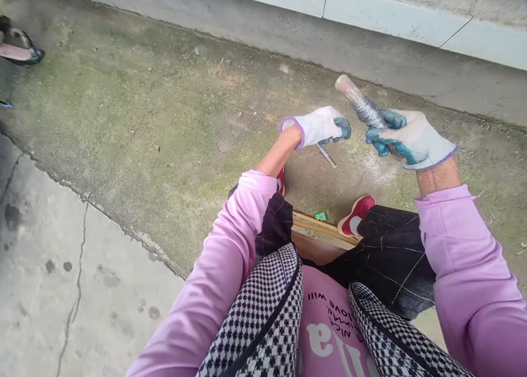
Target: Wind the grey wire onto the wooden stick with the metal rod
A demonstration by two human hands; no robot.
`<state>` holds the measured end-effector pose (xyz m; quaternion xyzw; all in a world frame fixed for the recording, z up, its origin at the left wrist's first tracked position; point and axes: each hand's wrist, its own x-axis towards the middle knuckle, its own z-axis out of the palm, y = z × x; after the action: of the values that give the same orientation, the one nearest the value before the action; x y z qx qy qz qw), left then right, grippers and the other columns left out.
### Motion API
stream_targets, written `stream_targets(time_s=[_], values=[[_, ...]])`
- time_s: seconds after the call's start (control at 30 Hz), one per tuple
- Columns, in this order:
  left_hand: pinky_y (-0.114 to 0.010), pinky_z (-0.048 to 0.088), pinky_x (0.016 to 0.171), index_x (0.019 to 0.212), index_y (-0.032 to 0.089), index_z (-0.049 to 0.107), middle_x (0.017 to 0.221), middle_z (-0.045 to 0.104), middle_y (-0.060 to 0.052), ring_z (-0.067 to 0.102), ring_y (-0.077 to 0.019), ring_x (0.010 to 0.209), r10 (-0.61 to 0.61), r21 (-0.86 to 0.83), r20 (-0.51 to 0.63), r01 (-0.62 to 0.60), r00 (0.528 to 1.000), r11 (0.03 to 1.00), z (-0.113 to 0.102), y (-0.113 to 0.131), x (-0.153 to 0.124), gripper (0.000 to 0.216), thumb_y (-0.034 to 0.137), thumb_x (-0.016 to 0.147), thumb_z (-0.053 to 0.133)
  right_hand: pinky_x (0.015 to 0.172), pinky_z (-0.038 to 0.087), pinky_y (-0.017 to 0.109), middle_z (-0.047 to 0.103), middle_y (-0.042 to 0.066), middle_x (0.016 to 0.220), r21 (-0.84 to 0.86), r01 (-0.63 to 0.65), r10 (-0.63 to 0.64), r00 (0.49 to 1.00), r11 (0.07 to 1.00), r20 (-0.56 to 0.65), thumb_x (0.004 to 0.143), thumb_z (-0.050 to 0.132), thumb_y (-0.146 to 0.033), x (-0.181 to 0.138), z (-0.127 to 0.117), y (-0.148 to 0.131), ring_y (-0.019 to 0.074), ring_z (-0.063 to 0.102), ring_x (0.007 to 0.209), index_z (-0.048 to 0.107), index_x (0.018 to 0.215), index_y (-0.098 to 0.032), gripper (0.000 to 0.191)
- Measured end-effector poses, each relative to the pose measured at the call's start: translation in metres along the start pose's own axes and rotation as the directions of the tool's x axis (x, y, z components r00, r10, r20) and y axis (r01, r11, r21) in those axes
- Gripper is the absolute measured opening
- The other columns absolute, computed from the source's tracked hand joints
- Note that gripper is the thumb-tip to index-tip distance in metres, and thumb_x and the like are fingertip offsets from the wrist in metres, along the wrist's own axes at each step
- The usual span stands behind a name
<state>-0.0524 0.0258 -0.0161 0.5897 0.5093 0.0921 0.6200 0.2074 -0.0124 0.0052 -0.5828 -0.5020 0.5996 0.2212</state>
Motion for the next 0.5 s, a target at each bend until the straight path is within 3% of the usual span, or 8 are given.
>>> stream_targets(time_s=[0.1,0.2,0.33,0.43,0.5], values=[[-0.027,0.050,0.075,0.106,0.015,0.096,0.095,0.084,-0.005,0.066,-0.0159,0.080,0.069,0.077,0.064,-0.074,0.996,0.994,0.005,0.001,-0.002,0.027,0.008,0.098,0.071,0.053,0.049,0.032,0.071,0.000,0.083,0.031,0.003,0.000,0.995,1.000,-0.096,0.069,0.111,-0.031,0.009,0.004,0.006,0.0149,0.051,0.066,0.072,0.101,-0.027,0.051],[-0.027,0.053,0.085,0.118,0.011,0.094,0.095,0.085,-0.006,0.061,-0.0147,0.083,0.048,0.075,0.108,-0.056,0.993,0.996,0.010,0.004,-0.004,0.030,0.005,0.105,0.068,0.051,0.051,0.031,0.069,-0.002,0.082,0.101,0.028,-0.011,0.985,0.995,-0.170,0.069,0.105,-0.026,0.016,0.004,0.012,0.0146,0.053,0.064,0.072,0.107,-0.027,0.050],[-0.028,0.052,0.085,0.115,0.012,0.094,0.085,0.081,-0.003,0.063,-0.0162,0.084,0.051,0.098,0.123,-0.063,0.991,0.993,0.014,0.005,-0.004,0.026,0.006,0.102,0.072,0.050,0.051,0.028,0.071,-0.003,0.083,0.141,0.025,0.004,0.979,0.990,-0.202,0.066,0.104,-0.026,0.022,0.000,0.017,0.0143,0.056,0.064,0.067,0.105,-0.029,0.053],[-0.027,0.049,0.076,0.110,0.016,0.096,0.088,0.081,-0.002,0.063,-0.0159,0.078,0.085,0.116,0.132,-0.100,0.988,0.988,0.014,0.001,-0.002,0.026,0.009,0.099,0.073,0.054,0.054,0.030,0.075,-0.001,0.086,0.005,-0.019,0.020,0.978,1.000,-0.209,0.075,0.102,-0.026,0.026,-0.005,0.020,0.0157,0.057,0.066,0.072,0.111,-0.029,0.047],[-0.026,0.048,0.073,0.107,0.017,0.096,0.089,0.082,-0.002,0.067,-0.0165,0.078,0.085,0.139,0.113,-0.100,0.990,0.985,0.012,-0.002,-0.001,0.026,0.012,0.098,0.073,0.061,0.056,0.032,0.078,0.001,0.090,-0.260,-0.054,-0.001,0.979,0.964,-0.206,0.087,0.098,-0.027,0.029,-0.009,0.022,0.0187,0.061,0.072,0.077,0.116,-0.028,0.037]])
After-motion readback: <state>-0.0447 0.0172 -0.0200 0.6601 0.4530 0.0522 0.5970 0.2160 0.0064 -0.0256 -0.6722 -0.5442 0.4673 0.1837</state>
